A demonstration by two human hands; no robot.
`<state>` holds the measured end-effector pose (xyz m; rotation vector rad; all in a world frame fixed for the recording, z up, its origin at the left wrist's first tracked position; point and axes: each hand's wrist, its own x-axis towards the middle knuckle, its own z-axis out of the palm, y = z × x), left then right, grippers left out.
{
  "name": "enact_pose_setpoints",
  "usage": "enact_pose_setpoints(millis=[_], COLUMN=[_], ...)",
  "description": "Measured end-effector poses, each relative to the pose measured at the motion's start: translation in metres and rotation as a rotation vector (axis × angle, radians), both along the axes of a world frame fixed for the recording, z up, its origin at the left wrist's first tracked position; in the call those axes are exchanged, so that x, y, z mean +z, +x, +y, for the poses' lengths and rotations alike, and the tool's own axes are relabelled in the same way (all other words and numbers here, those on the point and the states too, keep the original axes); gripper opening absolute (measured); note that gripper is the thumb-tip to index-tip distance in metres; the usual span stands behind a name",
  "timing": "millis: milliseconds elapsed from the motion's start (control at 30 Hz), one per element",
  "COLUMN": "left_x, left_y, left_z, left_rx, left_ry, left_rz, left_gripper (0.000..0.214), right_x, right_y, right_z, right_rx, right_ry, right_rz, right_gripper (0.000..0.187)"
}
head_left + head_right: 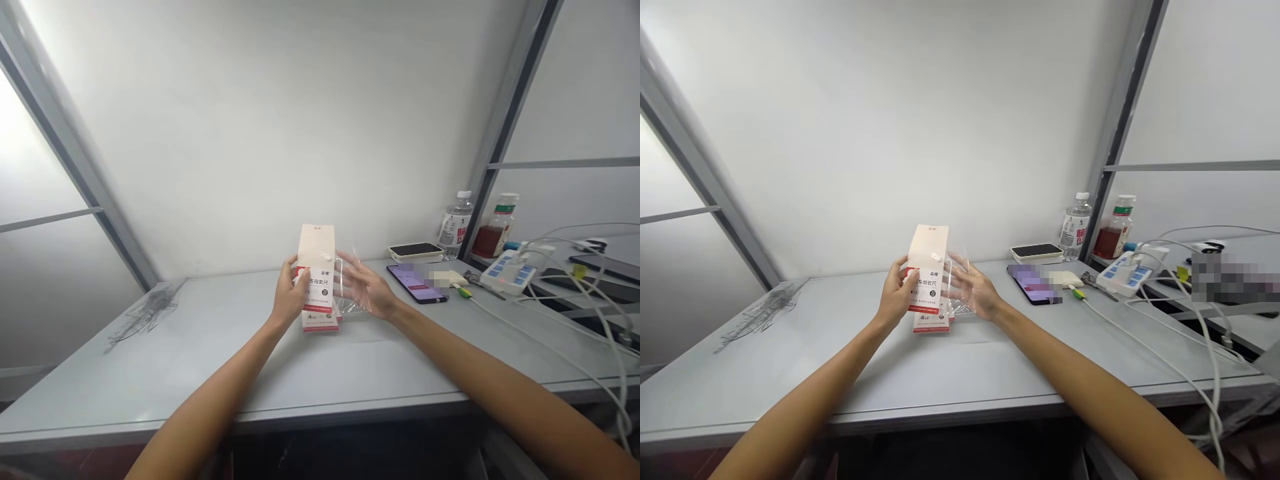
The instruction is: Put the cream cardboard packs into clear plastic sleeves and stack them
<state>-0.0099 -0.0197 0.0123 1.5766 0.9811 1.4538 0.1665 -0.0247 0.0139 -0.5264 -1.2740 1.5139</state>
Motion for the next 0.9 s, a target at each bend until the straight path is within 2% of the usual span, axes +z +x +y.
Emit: enact_pose_setpoints(millis=[333, 567, 733, 900], left_x=[0.012, 0.007, 0.003, 0.003], left_y=[-0.004, 0.000, 0.001, 0.001], left_z=[-0.002, -0.002, -0.001, -0.001], left_rx=[-0.037, 0.033, -0.041, -0.086], left_ry=[0.011, 0.059, 0.018, -0.046], left_rz=[-0.011, 0.005, -0.012, -0.023], left_gripper=[0.051, 0.045, 0.045, 0.048], right_x=[0.000, 0.002, -0.003, -0.008], right_y=[0.007, 0.003, -0.001, -0.004], right_z=[0.003, -0.003, 0.000, 0.001], right_rx=[-0.042, 0.018, -0.024, -0.006], right_ry=[-0.011, 0.001, -0.012, -0.084], right_rz=[-0.003, -0.044, -0.073, 0.008], right_gripper=[0.045, 0.049, 0.050, 0.045])
